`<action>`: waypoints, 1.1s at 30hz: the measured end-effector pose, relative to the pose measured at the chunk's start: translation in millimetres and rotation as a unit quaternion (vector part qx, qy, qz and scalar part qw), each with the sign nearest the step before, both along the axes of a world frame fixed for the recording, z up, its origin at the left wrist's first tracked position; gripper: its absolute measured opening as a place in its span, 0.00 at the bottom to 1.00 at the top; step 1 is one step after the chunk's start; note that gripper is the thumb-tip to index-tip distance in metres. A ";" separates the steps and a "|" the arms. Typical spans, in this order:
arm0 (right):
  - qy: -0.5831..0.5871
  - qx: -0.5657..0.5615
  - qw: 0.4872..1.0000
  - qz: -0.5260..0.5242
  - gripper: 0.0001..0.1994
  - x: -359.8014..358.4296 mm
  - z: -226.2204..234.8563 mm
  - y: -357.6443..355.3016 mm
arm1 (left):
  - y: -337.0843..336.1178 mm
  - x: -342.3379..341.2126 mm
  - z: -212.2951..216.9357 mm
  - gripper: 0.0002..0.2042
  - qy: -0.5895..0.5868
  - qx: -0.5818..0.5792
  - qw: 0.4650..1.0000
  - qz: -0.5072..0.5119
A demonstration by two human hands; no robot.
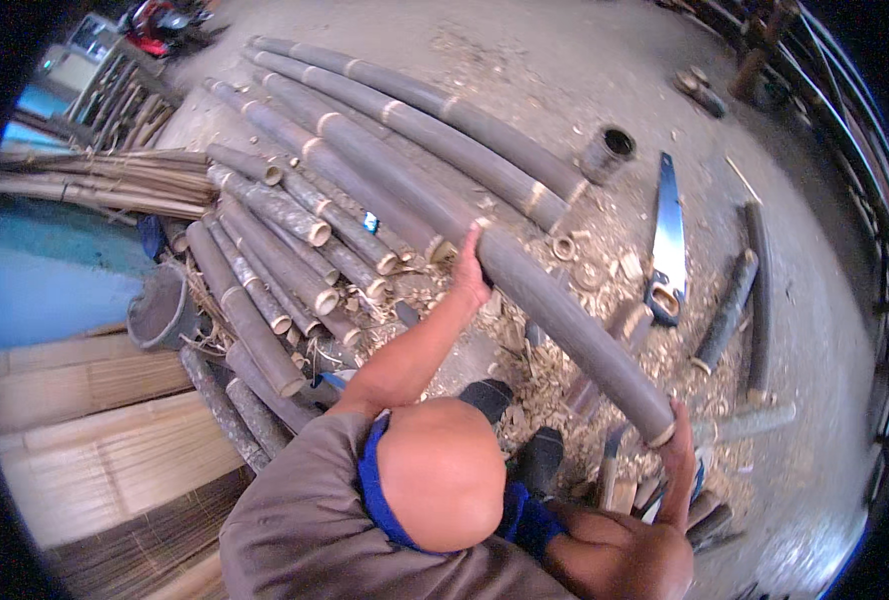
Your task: The person sits on the floor and uses a chisel and mallet to carve notches into a long bamboo pole. They repeatedly strike the chisel to remove material, rotate the pole, and inspect the carved sections.
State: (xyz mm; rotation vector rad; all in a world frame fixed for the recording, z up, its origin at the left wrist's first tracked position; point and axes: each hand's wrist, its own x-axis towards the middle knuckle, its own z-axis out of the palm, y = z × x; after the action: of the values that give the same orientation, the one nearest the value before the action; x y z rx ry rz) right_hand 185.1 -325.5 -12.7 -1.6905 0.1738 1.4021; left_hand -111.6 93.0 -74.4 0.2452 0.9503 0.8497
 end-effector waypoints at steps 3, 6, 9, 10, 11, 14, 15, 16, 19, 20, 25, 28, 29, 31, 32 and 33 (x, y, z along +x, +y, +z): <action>-0.309 0.015 0.932 0.187 0.37 2.5 3.4 1.9 | 2.3 -7.0 -26.4 0.39 -0.006 -0.017 1.000 0.006; -0.466 -0.006 0.824 0.323 0.44 5.4 12.8 1.9 | 1.3 12.8 -14.2 0.39 0.053 -0.050 0.997 0.021; -0.584 -0.083 0.620 0.518 0.48 -38.1 50.8 42.1 | 3.9 8.2 -24.7 0.46 0.078 -0.043 0.993 0.071; -0.586 -0.086 0.623 0.511 0.48 -39.3 49.7 45.6 | 4.6 9.7 -22.7 0.51 0.069 -0.034 0.994 0.082; -0.588 -0.088 0.625 0.505 0.49 -40.1 44.3 44.3 | 5.6 11.0 -20.5 0.53 0.067 -0.067 0.994 0.058; -0.577 -0.078 0.651 0.487 0.49 -39.0 33.4 36.0 | -7.8 23.1 19.2 0.48 0.155 -0.099 0.979 0.090; -0.559 -0.067 0.654 0.504 0.49 -36.5 27.5 35.6 | -8.6 12.1 10.0 0.46 0.104 -0.072 0.989 0.079; -0.542 -0.057 0.658 0.520 0.50 -33.8 23.8 38.8 | -7.1 -0.7 -13.5 0.44 0.052 -0.042 0.996 0.065; -0.475 -0.070 0.702 0.526 0.44 -32.5 26.8 47.6 | -14.3 -15.3 -31.3 0.40 0.004 -0.015 0.999 0.032; -0.456 -0.073 0.713 0.527 0.42 -32.4 29.2 49.7 | -17.0 -17.0 -32.6 0.39 0.006 -0.015 1.000 0.024; -0.307 -0.022 0.797 0.520 0.42 -35.2 50.5 66.2 | -30.7 -24.4 -41.3 0.43 -0.024 -0.063 0.998 0.018; -0.241 -0.047 0.803 0.543 0.47 -26.9 48.1 71.2 | -32.8 -24.5 -29.9 0.44 -0.035 -0.045 0.998 0.028; -0.235 -0.042 0.803 0.546 0.47 -21.2 37.3 67.5 | -31.9 -21.6 -24.7 0.44 -0.032 -0.034 0.998 0.032; -0.266 -0.005 0.800 0.538 0.48 -24.5 26.1 60.7 | -33.5 -18.7 -11.3 0.44 -0.020 -0.035 0.998 0.042; -0.281 -0.010 0.796 0.536 0.48 -20.6 24.7 56.8 | -34.0 -15.7 -4.5 0.44 -0.013 -0.044 0.998 0.044; -0.295 -0.013 0.791 0.535 0.48 -30.9 43.1 62.6 | -33.3 -15.8 -1.3 0.44 -0.004 -0.054 0.997 0.049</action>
State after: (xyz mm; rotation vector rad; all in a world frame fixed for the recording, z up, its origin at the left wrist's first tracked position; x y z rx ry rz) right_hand 154.3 -262.9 30.4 -2.2714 -1.3178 1.4724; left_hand -127.4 59.7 -75.7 0.1021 1.0035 0.8861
